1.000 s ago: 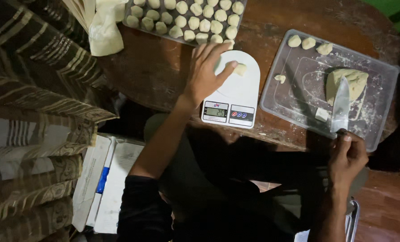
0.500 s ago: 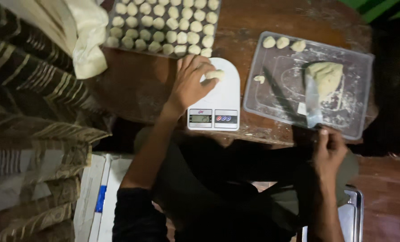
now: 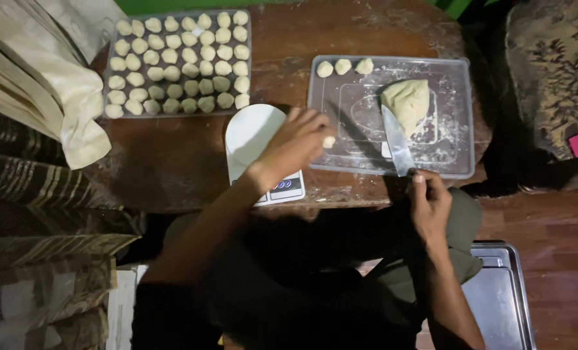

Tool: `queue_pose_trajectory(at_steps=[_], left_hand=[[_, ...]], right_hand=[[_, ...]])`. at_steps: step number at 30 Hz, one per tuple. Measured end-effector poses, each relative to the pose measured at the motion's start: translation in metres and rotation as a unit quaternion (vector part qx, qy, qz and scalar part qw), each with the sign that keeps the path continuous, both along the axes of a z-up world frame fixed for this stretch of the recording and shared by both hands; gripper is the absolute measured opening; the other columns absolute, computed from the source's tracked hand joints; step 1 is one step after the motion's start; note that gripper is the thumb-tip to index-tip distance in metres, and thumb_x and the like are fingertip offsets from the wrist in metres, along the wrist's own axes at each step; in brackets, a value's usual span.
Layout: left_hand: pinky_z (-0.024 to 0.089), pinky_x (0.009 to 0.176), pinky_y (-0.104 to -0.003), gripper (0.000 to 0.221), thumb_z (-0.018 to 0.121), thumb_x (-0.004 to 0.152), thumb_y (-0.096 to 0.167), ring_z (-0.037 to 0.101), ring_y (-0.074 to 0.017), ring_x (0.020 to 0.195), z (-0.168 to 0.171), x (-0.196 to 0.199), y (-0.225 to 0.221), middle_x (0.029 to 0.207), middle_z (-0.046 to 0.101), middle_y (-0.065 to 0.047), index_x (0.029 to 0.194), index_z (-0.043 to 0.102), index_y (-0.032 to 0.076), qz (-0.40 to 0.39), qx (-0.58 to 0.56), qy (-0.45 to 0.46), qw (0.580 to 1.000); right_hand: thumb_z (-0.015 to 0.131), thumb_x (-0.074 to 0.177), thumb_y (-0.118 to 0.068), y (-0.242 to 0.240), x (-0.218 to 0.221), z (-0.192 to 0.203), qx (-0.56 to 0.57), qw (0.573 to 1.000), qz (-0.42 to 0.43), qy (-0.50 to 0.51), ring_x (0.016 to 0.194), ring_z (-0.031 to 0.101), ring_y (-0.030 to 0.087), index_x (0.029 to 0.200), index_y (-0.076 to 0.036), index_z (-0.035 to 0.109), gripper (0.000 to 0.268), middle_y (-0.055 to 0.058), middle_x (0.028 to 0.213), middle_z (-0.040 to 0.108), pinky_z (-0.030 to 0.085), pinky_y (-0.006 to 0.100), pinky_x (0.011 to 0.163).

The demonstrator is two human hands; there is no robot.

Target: The person cuts small portions of dough from a larger piece using a knife, weighs each piece on a digital scale, and rolls them into small balls by hand.

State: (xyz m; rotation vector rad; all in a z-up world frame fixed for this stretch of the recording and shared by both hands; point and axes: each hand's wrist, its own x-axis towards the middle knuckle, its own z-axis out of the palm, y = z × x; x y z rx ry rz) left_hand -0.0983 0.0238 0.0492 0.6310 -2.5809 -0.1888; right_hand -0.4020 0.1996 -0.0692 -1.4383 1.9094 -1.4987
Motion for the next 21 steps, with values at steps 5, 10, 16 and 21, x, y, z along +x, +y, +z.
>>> queue_pose_trajectory(at_steps=[5,10,16,21], left_hand=[[0.035,0.106,-0.049,0.026,0.081,0.072,0.004,0.050,-0.0289,0.129,-0.011,-0.031,-0.014,0.129,0.066,-0.007,0.093,0.078,0.019,-0.049,-0.029,-0.047,0.997],[0.040,0.091,-0.046,0.027,0.076,0.085,0.012,0.060,-0.0276,0.109,-0.020,-0.038,-0.006,0.109,0.068,-0.010,0.111,0.070,0.013,0.066,-0.020,-0.030,0.997],[0.034,0.087,-0.043,0.052,0.059,0.098,0.056,0.063,-0.0292,0.099,-0.022,-0.039,0.016,0.106,0.073,-0.018,0.112,0.074,0.008,0.198,0.047,-0.121,0.971],[0.036,0.079,-0.040,0.032,0.071,0.091,0.031,0.057,-0.0262,0.090,-0.043,-0.046,0.016,0.097,0.067,-0.011,0.112,0.073,0.007,0.220,-0.051,-0.007,0.974]], right_hand=[[0.057,0.113,-0.011,0.003,0.001,-0.001,-0.003,1.000,0.004,-0.023,0.076,0.058,0.022,0.109,-0.002,0.071,0.017,0.016,0.074,0.063,0.048,0.044,0.079],[0.059,0.112,-0.014,0.004,0.018,0.028,0.010,0.999,-0.001,-0.045,0.078,0.059,0.020,0.109,-0.005,0.072,0.016,0.014,0.076,0.066,0.050,0.041,0.083],[0.059,0.108,-0.037,0.004,0.048,0.076,0.195,0.975,0.049,0.090,0.100,0.067,0.053,0.124,-0.008,0.062,0.034,0.028,0.103,0.071,0.050,0.063,0.086],[0.045,0.107,-0.037,-0.004,0.073,0.124,0.370,0.891,0.111,0.239,0.109,0.066,0.056,0.155,-0.033,0.041,0.049,0.030,0.129,0.065,0.050,0.063,0.099]])
